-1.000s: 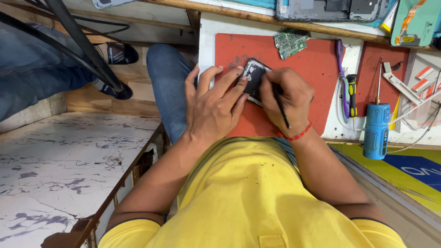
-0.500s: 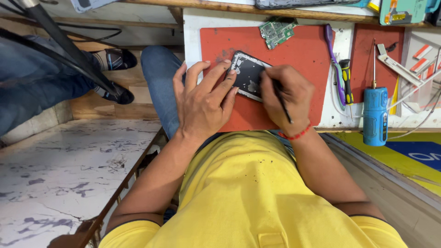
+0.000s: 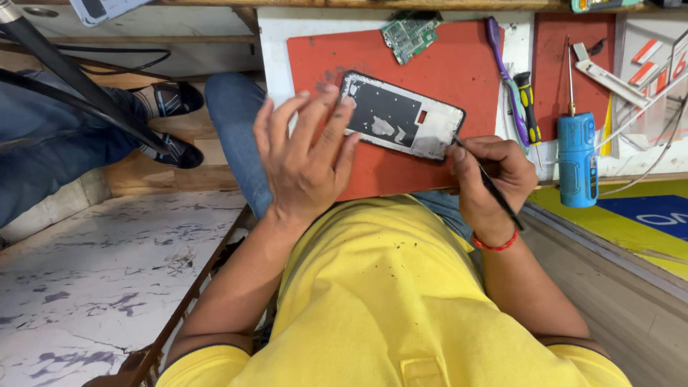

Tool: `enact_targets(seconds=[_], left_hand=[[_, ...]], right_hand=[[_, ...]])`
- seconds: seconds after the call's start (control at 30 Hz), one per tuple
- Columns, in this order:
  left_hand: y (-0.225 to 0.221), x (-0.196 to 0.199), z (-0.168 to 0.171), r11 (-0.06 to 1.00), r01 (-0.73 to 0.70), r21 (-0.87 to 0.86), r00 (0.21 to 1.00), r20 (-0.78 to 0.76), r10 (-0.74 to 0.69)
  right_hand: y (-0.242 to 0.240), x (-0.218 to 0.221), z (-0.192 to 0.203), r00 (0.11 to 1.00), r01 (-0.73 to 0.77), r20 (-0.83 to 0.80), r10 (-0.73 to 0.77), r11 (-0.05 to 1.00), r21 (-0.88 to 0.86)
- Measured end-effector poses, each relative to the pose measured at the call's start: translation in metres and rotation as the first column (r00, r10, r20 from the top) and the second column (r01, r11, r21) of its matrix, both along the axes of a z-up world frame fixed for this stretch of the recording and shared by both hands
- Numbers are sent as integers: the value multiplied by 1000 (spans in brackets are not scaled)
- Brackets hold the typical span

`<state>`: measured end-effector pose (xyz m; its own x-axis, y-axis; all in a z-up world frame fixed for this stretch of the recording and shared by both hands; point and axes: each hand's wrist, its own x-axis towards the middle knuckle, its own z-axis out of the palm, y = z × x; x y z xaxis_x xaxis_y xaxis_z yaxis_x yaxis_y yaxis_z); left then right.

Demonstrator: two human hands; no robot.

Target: The person works on a disassembled smartphone, using a screwdriver to remove screws from the back cover and a small pick to pry and separate components. They then wipe the interior surfaces with a white cloth.

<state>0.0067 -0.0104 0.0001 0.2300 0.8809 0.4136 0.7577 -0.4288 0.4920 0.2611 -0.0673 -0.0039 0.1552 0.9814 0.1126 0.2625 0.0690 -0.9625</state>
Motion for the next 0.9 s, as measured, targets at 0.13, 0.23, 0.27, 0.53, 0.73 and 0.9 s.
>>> enact_targets(seconds=[0.13, 0.23, 0.27, 0.53, 0.73, 0.9], left_hand=[[0, 17, 4, 889, 457, -41, 847, 325, -420], [0, 26, 7, 773, 633, -29, 680, 498, -538], [2, 28, 7, 751, 659, -31, 656, 512, -554], [42, 3, 17, 893, 446, -61, 829, 403, -387], [71, -15, 25, 865, 486, -121, 869, -38, -494], [73, -11, 17, 853, 500, -151, 861, -21, -509]], right_hand=[[-16, 11, 1, 894, -217, -424, 148, 969, -120], [-21, 18, -1, 798, -359, -557, 231, 924, -130], [-21, 20, -1, 773, -394, -582, 252, 910, -129], [0, 28, 32, 968, -175, 186, 169, 985, 12], [16, 22, 39, 724, -227, 677, 133, 973, 51], [24, 22, 36, 774, -146, 618, 137, 989, -36]])
